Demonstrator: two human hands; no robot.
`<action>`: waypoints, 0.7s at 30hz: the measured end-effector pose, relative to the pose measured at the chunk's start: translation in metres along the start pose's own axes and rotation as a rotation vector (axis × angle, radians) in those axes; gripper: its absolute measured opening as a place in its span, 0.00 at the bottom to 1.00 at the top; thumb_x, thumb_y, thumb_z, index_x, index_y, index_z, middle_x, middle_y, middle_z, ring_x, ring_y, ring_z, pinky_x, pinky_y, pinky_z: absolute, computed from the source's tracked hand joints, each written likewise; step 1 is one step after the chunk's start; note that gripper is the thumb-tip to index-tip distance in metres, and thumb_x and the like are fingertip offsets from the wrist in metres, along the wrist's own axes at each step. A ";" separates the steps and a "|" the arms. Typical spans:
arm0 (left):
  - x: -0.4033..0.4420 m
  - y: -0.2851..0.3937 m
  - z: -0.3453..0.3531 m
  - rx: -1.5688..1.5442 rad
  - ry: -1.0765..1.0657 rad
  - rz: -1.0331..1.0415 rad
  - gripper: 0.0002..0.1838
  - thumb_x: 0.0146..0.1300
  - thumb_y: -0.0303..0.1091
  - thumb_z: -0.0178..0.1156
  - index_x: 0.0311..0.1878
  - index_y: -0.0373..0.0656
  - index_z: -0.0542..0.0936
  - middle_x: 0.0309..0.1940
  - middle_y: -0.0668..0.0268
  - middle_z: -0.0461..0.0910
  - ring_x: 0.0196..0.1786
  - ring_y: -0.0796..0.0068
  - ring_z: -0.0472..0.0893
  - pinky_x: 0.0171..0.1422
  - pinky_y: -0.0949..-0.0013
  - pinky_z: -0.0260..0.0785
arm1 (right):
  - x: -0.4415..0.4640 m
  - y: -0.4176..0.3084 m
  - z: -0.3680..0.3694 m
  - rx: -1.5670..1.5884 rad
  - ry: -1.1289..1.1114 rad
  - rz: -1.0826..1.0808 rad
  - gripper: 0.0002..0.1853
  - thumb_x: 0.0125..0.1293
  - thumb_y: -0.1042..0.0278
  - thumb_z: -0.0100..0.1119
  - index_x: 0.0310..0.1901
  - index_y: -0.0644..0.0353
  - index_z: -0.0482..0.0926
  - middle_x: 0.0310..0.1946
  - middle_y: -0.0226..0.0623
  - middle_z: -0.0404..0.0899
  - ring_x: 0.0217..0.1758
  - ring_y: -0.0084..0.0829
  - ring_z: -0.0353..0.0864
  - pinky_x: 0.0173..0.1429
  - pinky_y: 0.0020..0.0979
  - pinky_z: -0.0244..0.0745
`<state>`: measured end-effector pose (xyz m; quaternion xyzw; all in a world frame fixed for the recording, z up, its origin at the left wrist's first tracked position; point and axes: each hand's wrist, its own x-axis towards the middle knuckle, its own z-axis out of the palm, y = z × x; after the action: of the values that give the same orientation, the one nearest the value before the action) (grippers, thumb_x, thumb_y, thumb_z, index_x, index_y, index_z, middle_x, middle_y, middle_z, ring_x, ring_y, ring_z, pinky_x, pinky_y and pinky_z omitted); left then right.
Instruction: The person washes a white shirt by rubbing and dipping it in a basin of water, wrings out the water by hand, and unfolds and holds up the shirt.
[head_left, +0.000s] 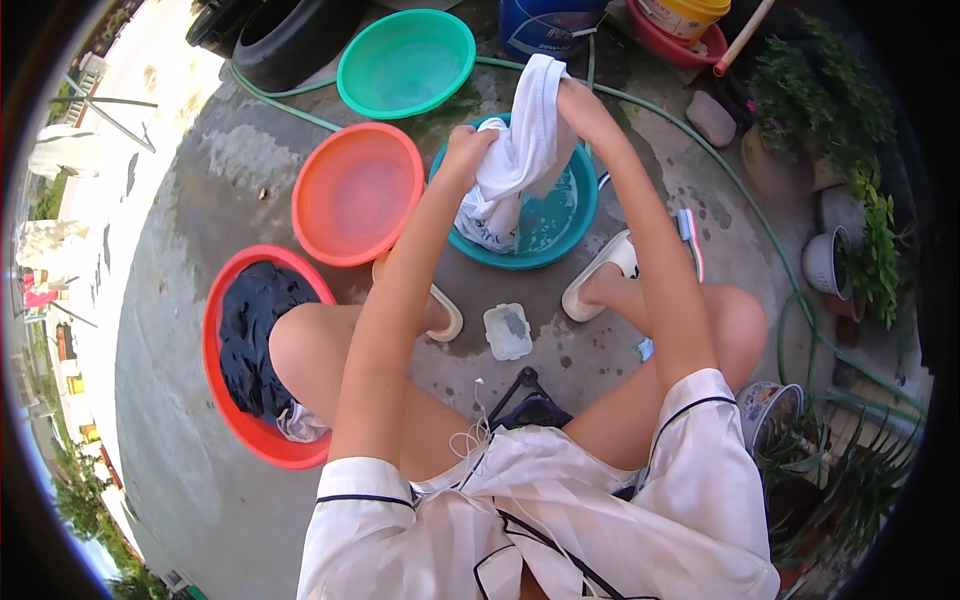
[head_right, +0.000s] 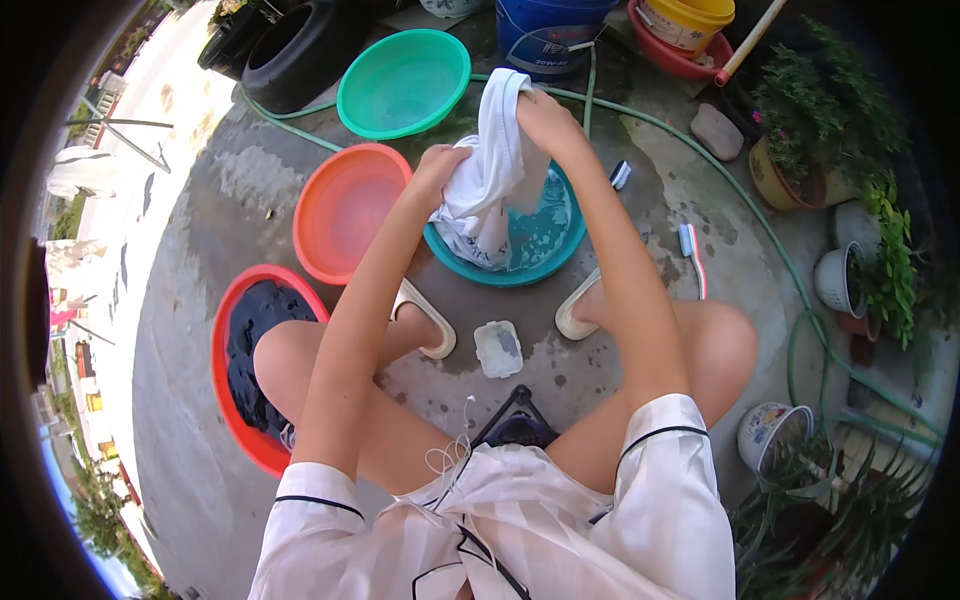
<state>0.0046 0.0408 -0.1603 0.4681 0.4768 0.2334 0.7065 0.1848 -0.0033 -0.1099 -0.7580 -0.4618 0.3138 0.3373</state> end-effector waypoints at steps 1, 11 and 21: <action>0.009 -0.024 -0.001 0.324 0.241 0.122 0.30 0.48 0.33 0.58 0.56 0.33 0.64 0.44 0.47 0.73 0.44 0.52 0.77 0.47 0.57 0.71 | 0.009 0.027 0.012 -0.007 -0.013 0.091 0.34 0.57 0.36 0.35 0.55 0.54 0.70 0.54 0.49 0.71 0.59 0.49 0.67 0.61 0.41 0.59; 0.055 -0.176 0.010 1.319 0.064 0.303 0.56 0.35 0.40 0.71 0.68 0.62 0.48 0.67 0.51 0.48 0.69 0.48 0.49 0.59 0.34 0.53 | -0.017 0.154 0.127 -0.547 -0.146 0.298 0.33 0.50 0.42 0.53 0.59 0.42 0.65 0.60 0.48 0.59 0.63 0.47 0.61 0.56 0.53 0.61; 0.108 -0.247 -0.018 1.317 -0.172 -0.009 0.49 0.37 0.41 0.67 0.66 0.57 0.53 0.65 0.53 0.52 0.65 0.48 0.57 0.59 0.38 0.57 | -0.022 0.258 0.197 -0.817 -0.348 0.073 0.35 0.53 0.50 0.56 0.64 0.39 0.58 0.64 0.42 0.54 0.64 0.52 0.56 0.59 0.58 0.57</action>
<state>0.0072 0.0206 -0.4299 0.8169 0.4636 -0.1482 0.3095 0.1477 -0.0690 -0.4258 -0.7807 -0.5707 0.2402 -0.0840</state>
